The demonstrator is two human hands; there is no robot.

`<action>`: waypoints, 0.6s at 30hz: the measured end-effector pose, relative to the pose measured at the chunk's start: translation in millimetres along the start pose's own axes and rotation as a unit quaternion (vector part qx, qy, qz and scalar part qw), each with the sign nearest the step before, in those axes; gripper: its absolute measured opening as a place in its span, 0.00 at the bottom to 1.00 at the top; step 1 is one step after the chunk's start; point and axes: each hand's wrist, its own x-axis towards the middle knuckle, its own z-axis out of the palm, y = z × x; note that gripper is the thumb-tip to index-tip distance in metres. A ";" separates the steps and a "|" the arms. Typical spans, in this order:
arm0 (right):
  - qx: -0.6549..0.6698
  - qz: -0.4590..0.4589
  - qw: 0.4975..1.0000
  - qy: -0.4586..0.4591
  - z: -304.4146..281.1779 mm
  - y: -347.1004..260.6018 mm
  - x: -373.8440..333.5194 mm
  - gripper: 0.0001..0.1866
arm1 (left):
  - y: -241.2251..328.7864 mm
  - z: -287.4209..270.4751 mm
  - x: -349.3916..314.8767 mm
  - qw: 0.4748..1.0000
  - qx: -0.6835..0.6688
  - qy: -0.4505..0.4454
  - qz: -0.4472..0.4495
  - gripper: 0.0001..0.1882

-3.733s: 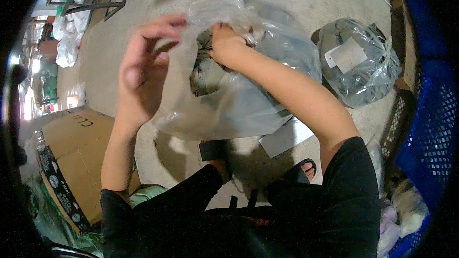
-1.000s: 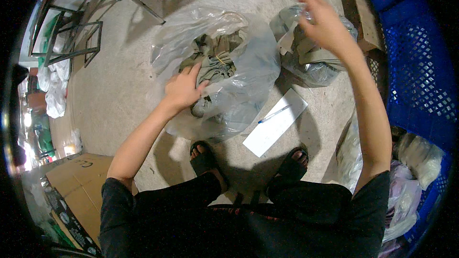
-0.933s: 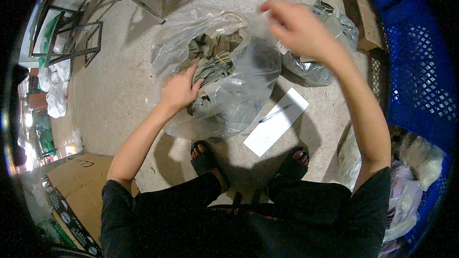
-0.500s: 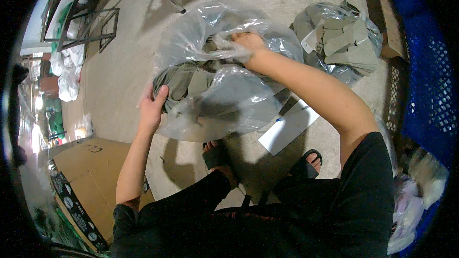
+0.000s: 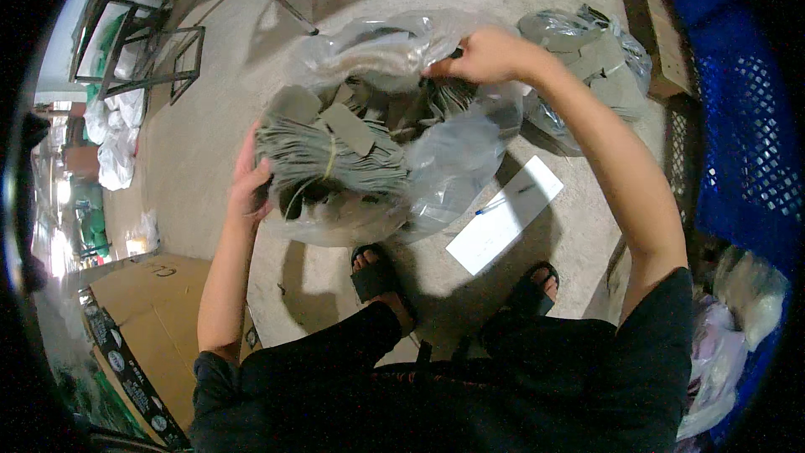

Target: The person unties a plastic bag and removes several bundles of folded beige fabric items. They place the bundles on the floor and then pick up one bundle to inspect it closely.

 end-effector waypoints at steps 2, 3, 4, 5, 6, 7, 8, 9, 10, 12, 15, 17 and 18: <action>0.132 -0.100 0.984 0.062 -6.6 3.9 -11.5 0.29 | -2.9 5.2 20.7 0.954 0.291 -0.048 0.052 0.42; 0.164 -0.022 0.985 0.040 -5.5 7.2 -16.8 0.30 | -4.1 9.4 29.2 0.897 0.428 -0.071 0.080 0.41; 0.206 0.019 0.978 0.025 -2.1 11.3 -22.1 0.31 | -6.5 15.4 32.8 0.876 0.472 -0.098 0.018 0.38; 0.236 0.092 0.967 0.009 1.4 15.7 -26.0 0.33 | -8.8 22.3 36.1 0.862 0.495 -0.104 0.030 0.38; 0.225 0.154 0.961 -0.049 4.0 20.1 -30.6 0.34 | -10.9 29.7 38.1 0.849 0.519 -0.097 0.027 0.38; 0.241 0.179 0.951 -0.074 14.7 20.7 -31.8 0.36 | -12.4 37.2 40.8 0.829 0.551 -0.091 0.003 0.38; 0.198 0.110 0.971 -0.073 22.3 20.7 -35.4 0.37 | -11.0 42.3 44.3 0.837 0.542 -0.073 -0.034 0.34; 0.137 0.097 0.983 -0.069 30.6 18.6 -38.6 0.37 | -11.3 47.6 47.5 0.816 0.574 -0.069 -0.018 0.34; 0.137 0.049 0.987 -0.067 33.5 16.6 -41.5 0.37 | -12.0 51.4 50.8 0.795 0.602 -0.069 0.010 0.33; 0.109 -0.013 0.991 -0.083 35.3 8.6 -45.7 0.38 | -18.9 55.9 58.8 0.760 0.639 -0.090 0.074 0.31; 0.020 -0.026 0.997 -0.076 33.9 -10.9 -48.1 0.39 | -36.5 51.6 82.4 0.696 0.688 -0.166 0.124 0.31; -0.002 -0.005 0.994 -0.108 34.3 -25.7 -52.6 0.38 | -49.1 45.4 103.2 0.625 0.742 -0.228 0.081 0.36; 0.016 -0.054 0.994 -0.096 34.1 -32.6 -55.3 0.37 | -53.8 41.3 107.9 0.598 0.766 -0.217 0.091 0.38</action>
